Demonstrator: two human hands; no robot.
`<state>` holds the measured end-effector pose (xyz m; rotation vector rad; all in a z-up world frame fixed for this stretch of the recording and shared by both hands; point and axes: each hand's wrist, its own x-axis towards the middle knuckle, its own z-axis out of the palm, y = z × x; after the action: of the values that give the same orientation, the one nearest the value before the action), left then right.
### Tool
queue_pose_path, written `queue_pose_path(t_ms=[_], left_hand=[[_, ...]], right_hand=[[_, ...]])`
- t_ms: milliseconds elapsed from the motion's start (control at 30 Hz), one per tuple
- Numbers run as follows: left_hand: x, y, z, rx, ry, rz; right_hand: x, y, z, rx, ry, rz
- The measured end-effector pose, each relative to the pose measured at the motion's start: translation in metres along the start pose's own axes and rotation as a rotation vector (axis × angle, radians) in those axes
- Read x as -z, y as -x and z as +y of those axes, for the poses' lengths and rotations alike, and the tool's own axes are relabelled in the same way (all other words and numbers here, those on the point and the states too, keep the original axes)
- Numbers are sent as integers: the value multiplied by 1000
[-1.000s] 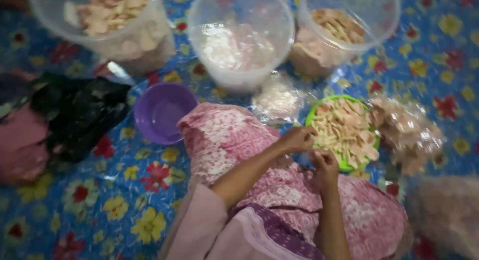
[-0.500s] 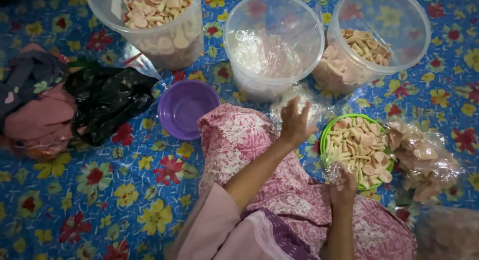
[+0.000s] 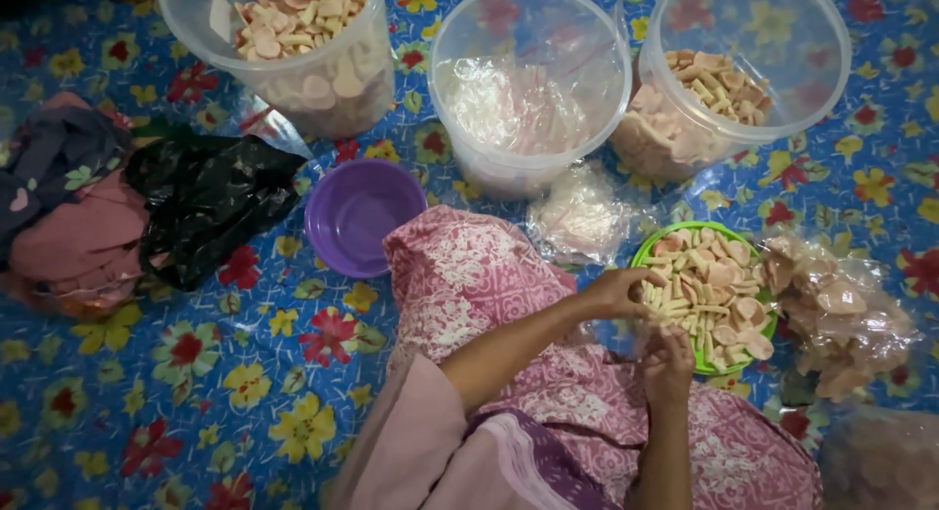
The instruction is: The person sorts sliced food items from a green plate and puts them into clear containers by hand while sitting on the floor.
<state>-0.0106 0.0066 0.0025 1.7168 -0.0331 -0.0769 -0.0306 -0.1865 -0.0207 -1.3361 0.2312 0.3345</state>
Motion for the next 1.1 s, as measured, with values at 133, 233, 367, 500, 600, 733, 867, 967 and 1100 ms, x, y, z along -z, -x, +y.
queue_pose_path(t_ms=[133, 233, 367, 500, 600, 733, 867, 967, 1100], left_hand=[[0, -5, -12, 63, 36, 46], [5, -4, -2, 91, 62, 113], [9, -3, 7, 77, 52, 111], [14, 5, 20, 148, -78, -61], [16, 11, 14, 73, -142, -100], [4, 1, -20, -5, -91, -52], [15, 10, 7, -36, -53, 75], [19, 10, 14, -29, -56, 176], [16, 8, 9, -35, -83, 302]], right_hand=[[-7, 2, -2, 50, -117, -35], [-22, 14, -16, 43, -152, -45], [-41, 25, -25, 114, -42, -105], [-19, 6, -2, 124, -64, -17], [-6, 8, -3, 82, -168, 31], [-5, 7, -1, 80, -253, 37], [1, 3, 6, 82, -282, 41], [3, -2, 10, 104, -249, 19], [-3, 4, 16, 139, -203, -9]])
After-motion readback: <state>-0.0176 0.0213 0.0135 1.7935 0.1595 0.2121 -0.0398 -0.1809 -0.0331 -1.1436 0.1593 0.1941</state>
